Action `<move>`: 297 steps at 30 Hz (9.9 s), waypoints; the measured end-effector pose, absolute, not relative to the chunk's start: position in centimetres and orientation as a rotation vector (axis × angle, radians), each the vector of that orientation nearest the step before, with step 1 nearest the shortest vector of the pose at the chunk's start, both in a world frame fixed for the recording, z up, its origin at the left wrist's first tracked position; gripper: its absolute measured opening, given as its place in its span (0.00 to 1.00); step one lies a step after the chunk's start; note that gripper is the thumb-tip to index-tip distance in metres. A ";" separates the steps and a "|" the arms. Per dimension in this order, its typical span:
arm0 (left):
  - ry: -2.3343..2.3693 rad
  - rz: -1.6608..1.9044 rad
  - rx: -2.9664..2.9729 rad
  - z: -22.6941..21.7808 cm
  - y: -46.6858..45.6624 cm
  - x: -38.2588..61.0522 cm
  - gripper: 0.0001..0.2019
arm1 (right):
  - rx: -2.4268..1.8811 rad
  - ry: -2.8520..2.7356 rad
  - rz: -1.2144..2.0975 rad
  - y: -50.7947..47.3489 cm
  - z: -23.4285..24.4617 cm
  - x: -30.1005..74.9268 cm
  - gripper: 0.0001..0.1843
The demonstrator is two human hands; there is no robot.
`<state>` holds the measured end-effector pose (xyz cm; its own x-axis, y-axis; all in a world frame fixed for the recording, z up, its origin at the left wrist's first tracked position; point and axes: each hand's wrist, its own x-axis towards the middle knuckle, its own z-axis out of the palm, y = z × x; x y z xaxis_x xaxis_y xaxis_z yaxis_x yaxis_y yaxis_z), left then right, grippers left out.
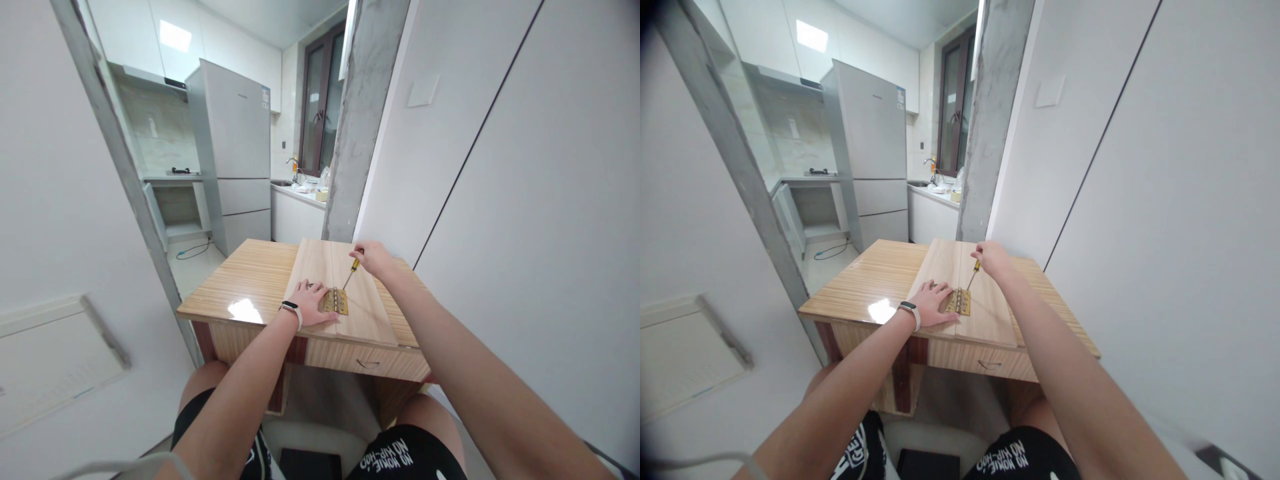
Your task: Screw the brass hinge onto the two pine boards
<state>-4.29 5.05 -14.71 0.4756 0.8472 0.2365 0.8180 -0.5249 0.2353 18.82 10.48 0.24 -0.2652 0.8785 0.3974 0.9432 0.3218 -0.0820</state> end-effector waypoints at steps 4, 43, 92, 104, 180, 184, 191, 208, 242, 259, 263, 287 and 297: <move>1.482 0.495 2.617 -14.7 5.1 -4.3 0.50 | -1.587 -2.241 -0.200 10.9 -0.2 19.1 0.08; 1.311 0.568 2.767 -14.7 3.8 -5.3 0.38 | -1.571 -2.194 -0.027 8.4 0.2 19.5 0.16; 1.142 0.631 2.853 -14.3 1.3 -5.1 0.35 | -1.538 -2.298 -0.190 9.6 0.2 17.8 0.10; 1.151 0.650 2.851 -14.5 1.2 -4.8 0.35 | -1.655 -2.360 -0.233 9.0 1.7 16.7 0.18; 1.126 0.760 2.876 -15.1 1.4 -5.1 0.34 | -1.537 -2.455 -0.230 9.5 1.9 18.3 0.08; 1.125 0.766 2.872 -15.1 1.4 -5.1 0.34 | -1.571 -2.459 -0.097 9.7 1.8 18.7 0.13; 1.127 0.743 2.866 -14.9 1.3 -5.1 0.34 | -1.674 -2.448 -0.041 9.0 2.5 18.4 0.17; 1.120 0.766 2.867 -15.0 1.3 -5.0 0.34 | -1.561 -2.448 -0.188 9.7 1.9 18.6 0.13; 1.118 0.773 2.862 -14.9 1.2 -5.1 0.33 | -1.797 -2.317 -0.397 9.0 1.3 18.4 0.24; 1.120 0.777 2.860 -15.1 1.4 -5.1 0.34 | -1.760 -2.399 -0.277 9.4 1.5 18.3 0.14; 1.113 0.778 2.862 -15.0 1.3 -5.1 0.34 | -1.845 -2.386 -0.385 8.9 1.4 18.4 0.22; 1.107 0.784 2.865 -15.0 1.4 -5.1 0.34 | -1.738 -2.465 -0.284 9.4 1.5 18.5 0.16; 1.114 0.772 2.864 -15.0 1.4 -5.1 0.34 | -1.766 -2.410 -0.397 8.3 1.4 17.8 0.20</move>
